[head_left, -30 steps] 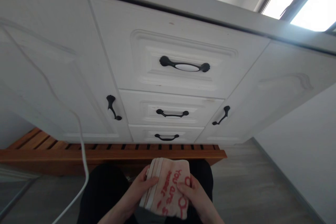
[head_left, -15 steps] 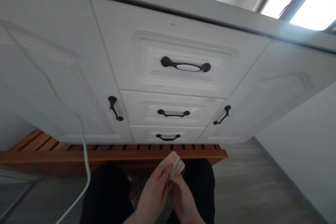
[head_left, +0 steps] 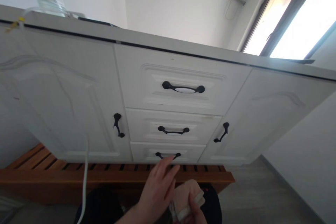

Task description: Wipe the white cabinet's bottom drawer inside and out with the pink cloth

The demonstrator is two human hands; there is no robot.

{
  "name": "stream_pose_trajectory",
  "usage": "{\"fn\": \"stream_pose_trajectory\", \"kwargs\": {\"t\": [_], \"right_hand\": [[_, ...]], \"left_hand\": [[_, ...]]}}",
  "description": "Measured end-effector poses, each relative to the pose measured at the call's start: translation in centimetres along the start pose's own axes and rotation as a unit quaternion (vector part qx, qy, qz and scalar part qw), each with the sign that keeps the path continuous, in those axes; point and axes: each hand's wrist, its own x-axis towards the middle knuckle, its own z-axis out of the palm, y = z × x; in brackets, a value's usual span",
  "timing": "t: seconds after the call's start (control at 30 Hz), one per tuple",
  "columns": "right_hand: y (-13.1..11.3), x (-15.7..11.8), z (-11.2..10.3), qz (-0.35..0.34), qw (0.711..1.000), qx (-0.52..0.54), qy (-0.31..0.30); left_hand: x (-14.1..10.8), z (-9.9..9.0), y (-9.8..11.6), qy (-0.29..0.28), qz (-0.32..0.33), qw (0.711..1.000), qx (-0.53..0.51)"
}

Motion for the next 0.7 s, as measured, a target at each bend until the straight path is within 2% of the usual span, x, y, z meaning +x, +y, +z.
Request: {"fn": "stream_pose_trajectory", "kwargs": {"t": [0.07,0.13,0.2,0.27,0.33,0.4,0.57,0.7], "right_hand": [[-0.6,-0.2,-0.5,0.007,1.000,-0.007,-0.003],[-1.4,-0.4,-1.3,-0.028,0.999,-0.034,0.015],[-2.5,-0.3,-2.5,-0.072,0.993,-0.083,0.035],[-3.8,0.1,-3.9,-0.104,0.986,-0.125,0.046],[-5.1,0.7,-5.0,-0.115,0.980,-0.154,0.052],[-6.2,1.0,-5.4,-0.112,0.977,-0.175,0.052],[-8.8,0.3,-4.3,-0.107,0.975,-0.196,0.010],[-11.1,-1.0,-3.4,-0.130,0.968,-0.213,0.015]], "left_hand": [[3.9,-1.8,0.1,0.096,0.037,0.988,0.119],[7.7,-3.0,0.2,0.138,0.055,0.973,0.179],[10.5,-3.6,0.4,0.119,0.053,0.971,0.203],[12.1,-3.7,0.6,0.076,0.051,0.974,0.207],[12.7,-3.6,0.8,0.049,0.053,0.975,0.208],[12.8,-3.5,1.1,0.046,0.056,0.975,0.211],[12.9,-4.0,1.5,0.041,0.046,0.975,0.213],[12.1,-3.8,2.0,0.054,0.047,0.975,0.212]]}}
